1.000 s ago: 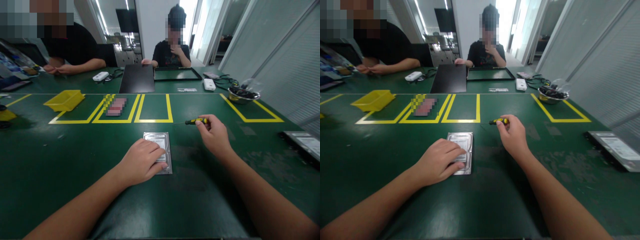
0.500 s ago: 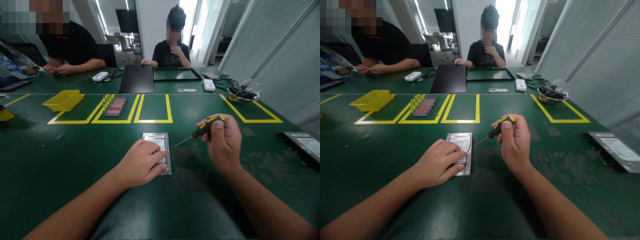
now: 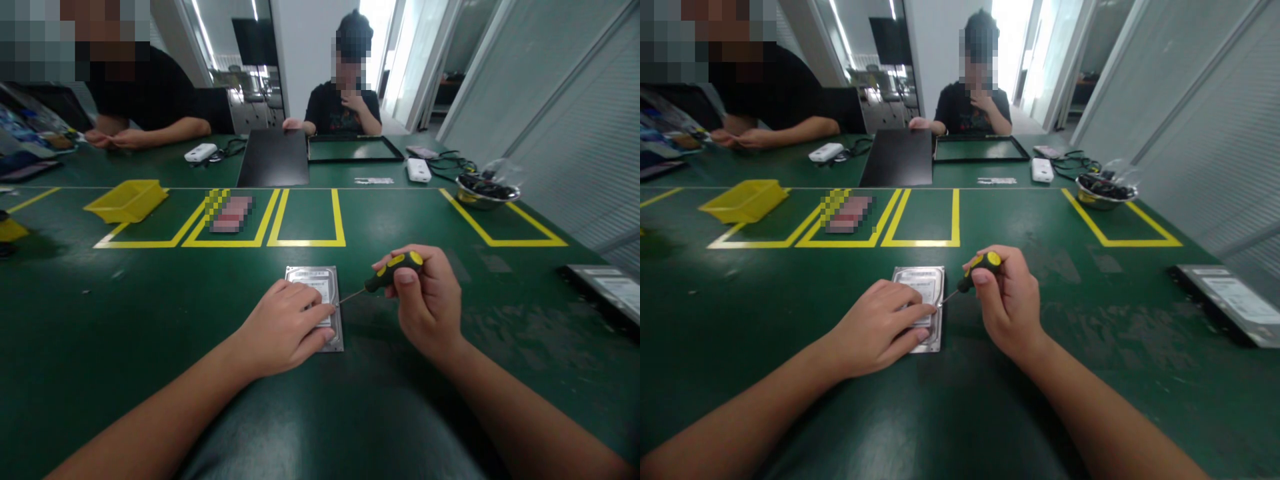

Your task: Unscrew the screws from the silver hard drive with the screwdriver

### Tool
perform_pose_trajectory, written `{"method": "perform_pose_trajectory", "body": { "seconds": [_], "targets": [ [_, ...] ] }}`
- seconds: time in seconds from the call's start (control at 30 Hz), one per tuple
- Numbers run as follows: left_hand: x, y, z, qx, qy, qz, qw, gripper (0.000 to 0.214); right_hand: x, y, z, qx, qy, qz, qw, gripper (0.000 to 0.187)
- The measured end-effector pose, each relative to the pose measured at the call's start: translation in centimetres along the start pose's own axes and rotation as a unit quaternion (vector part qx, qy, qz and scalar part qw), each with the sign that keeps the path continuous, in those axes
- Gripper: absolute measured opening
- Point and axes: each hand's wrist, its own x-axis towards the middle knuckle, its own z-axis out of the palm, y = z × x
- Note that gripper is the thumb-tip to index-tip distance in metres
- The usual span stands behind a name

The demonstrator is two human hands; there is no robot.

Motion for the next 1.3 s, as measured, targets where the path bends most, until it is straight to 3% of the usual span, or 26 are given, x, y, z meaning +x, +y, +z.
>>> {"method": "perform_pose_trajectory", "body": {
  "seconds": [0.47,0.63,0.83,1.2,1.3],
  "targets": [
    [0.1,0.1,-0.2,-0.001,-0.003,-0.003,1.000,0.034,-0.2,0.0,0.0,-0.027,-0.022,-0.013,0.999,0.016],
    [0.1,0.0,-0.2,-0.004,-0.002,-0.004,1.000,0.034,0.5,-1.2,-0.6,-0.124,-0.077,-0.065,0.987,0.019],
    [-0.1,0.0,-0.1,-0.008,0.001,-0.001,1.000,0.033,2.0,-2.6,-0.8,-0.191,-0.154,-0.181,0.953,0.017],
    [0.0,-0.1,-0.3,-0.029,0.009,-0.007,1.000,0.031,2.0,-1.3,-1.4,-0.218,-0.035,-0.096,0.971,0.017],
    [0.5,-0.3,-0.5,-0.047,0.006,-0.014,0.999,0.029,2.3,0.2,-1.9,-0.280,-0.015,-0.138,0.950,0.018]
  ]
}}
